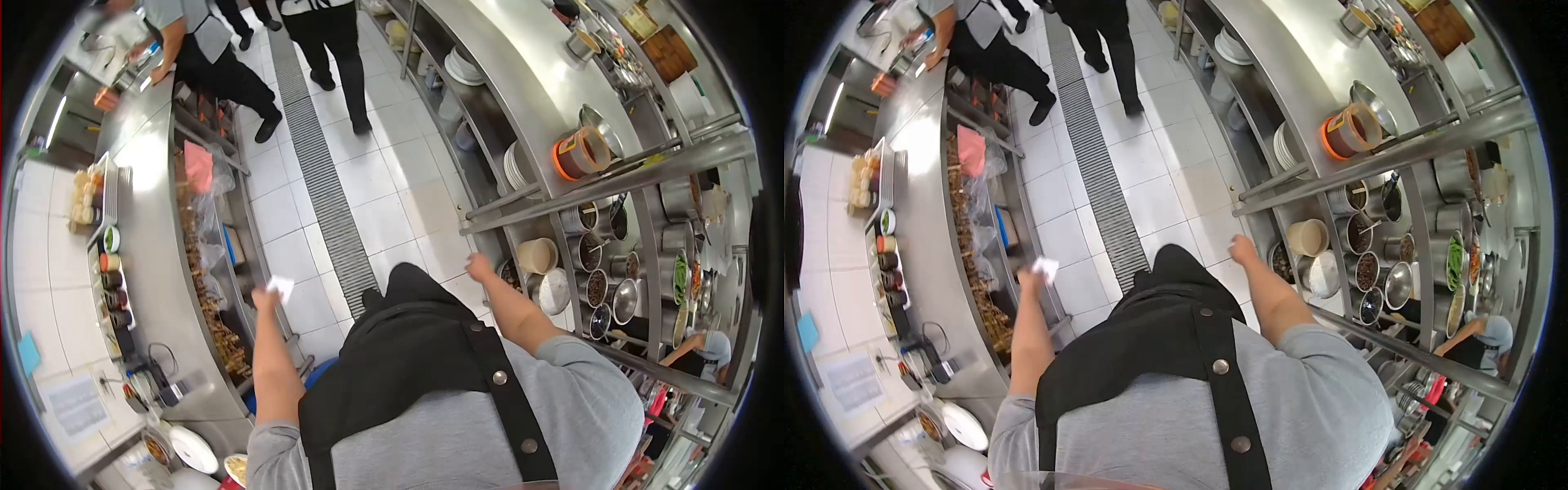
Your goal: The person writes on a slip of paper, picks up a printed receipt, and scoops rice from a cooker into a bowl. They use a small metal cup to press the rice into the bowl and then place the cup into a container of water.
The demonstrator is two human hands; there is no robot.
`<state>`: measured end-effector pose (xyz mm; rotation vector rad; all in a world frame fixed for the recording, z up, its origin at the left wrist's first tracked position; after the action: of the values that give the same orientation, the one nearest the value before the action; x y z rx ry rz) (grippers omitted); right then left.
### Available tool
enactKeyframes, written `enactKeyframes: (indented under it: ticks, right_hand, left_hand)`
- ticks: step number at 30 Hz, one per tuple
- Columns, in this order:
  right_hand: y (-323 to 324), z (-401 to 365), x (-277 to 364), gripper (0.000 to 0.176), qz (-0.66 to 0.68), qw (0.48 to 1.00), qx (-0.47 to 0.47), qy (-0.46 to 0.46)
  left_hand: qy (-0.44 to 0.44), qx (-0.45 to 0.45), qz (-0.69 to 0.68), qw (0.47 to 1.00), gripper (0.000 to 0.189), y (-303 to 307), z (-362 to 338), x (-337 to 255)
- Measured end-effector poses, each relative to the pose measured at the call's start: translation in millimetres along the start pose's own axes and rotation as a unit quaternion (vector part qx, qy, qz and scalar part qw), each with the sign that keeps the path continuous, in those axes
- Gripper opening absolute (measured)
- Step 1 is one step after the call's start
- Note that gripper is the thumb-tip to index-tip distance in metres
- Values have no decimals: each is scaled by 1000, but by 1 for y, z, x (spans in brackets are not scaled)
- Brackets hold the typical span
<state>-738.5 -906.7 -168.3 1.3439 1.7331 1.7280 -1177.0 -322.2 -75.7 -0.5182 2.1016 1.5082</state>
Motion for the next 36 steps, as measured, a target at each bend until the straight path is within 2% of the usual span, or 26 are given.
enactKeyframes:
  ticks: [1,2,4,5,7,8,9,10,11,14,15,17,19,21,22,23,24,25,27,28,29,31,32,34,35,36]
  right_hand:
    - [18,-3,-6,28,-29,999,1,-13]
    - [42,-9,-15,25,-62,998,0,-13]
    - [-8,-1,-83,23,-195,969,126,87]
    - [-19,-2,-102,23,-74,980,170,-65]
    - [-5,-4,-82,16,-2,960,187,-210]
    - [-63,-9,-114,13,56,912,263,-309]
    - [-67,-9,-108,11,142,924,211,-284]
    - [-61,15,-105,14,286,881,216,-310]
    - [-57,38,-102,18,419,812,221,-340]
    - [-38,193,-64,23,251,921,246,-170]
    - [-34,238,-51,25,193,943,244,-116]
    - [11,333,3,25,62,969,231,-54]
    - [87,407,69,25,-22,980,198,-9]
    - [100,501,88,21,-23,992,125,-14]
    - [73,568,73,15,-252,928,201,187]
    - [92,609,102,19,-238,943,218,82]
    - [53,666,92,18,-216,964,156,-10]
    - [54,710,122,20,-391,886,192,155]
    - [62,755,233,23,-370,895,142,204]
    - [72,760,298,25,-224,958,88,156]
    - [81,757,366,28,-70,992,31,104]
    - [34,759,461,29,64,978,27,199]
    - [-12,765,495,29,88,974,106,180]
    - [-80,747,569,32,103,943,234,215]
    - [-86,724,609,35,64,889,287,352]
    - [-85,700,649,37,5,858,332,392]
  left_hand:
    - [82,78,-296,948,30,-16,62,-80]
    - [72,80,-268,957,32,-25,86,-122]
    - [63,82,-280,954,33,-41,95,-200]
    - [43,82,-240,966,38,-57,103,-218]
    - [-30,28,-90,995,54,-106,130,-205]
    - [-66,21,-12,997,57,-133,139,-188]
    - [-43,13,15,999,50,-129,115,-209]
    - [-107,-23,80,991,40,-154,116,-182]
    - [-68,-11,103,992,35,-151,98,-176]
    - [70,79,267,958,33,-134,73,-144]
    - [210,58,217,951,27,-121,65,-144]
    - [342,-2,160,926,24,-98,70,-166]
    - [361,-43,48,930,26,-94,99,-168]
    - [335,-68,-14,940,27,-90,124,-173]
    - [303,-74,-20,950,28,-86,139,-181]
    - [271,-81,-25,959,28,-83,154,-187]
    - [271,-95,-40,957,29,-78,164,-194]
    - [269,-108,-55,956,30,-73,174,-202]
    - [279,-119,-92,948,29,-61,196,-211]
    - [278,-124,-76,950,27,-59,211,-205]
    - [274,-128,-62,951,25,-60,227,-191]
    - [311,-147,-45,938,19,-69,242,-142]
    - [345,-167,-43,923,15,-68,258,-116]
    - [377,-135,109,910,14,-34,271,-111]
    - [358,-43,143,922,20,-23,285,-98]
    - [334,50,175,925,27,-13,298,-84]
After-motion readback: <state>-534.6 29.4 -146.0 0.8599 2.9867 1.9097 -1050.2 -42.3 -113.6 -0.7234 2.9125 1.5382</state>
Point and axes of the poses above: each hand's wrist, its own z-axis towards the middle knuckle, its own y-axis out of the back of the hand, x = y × z, the point moved 2 cm from there along z, towards the middle knuckle, and after that the axes turned 7 degrees about -x, right-handed, at the moved point
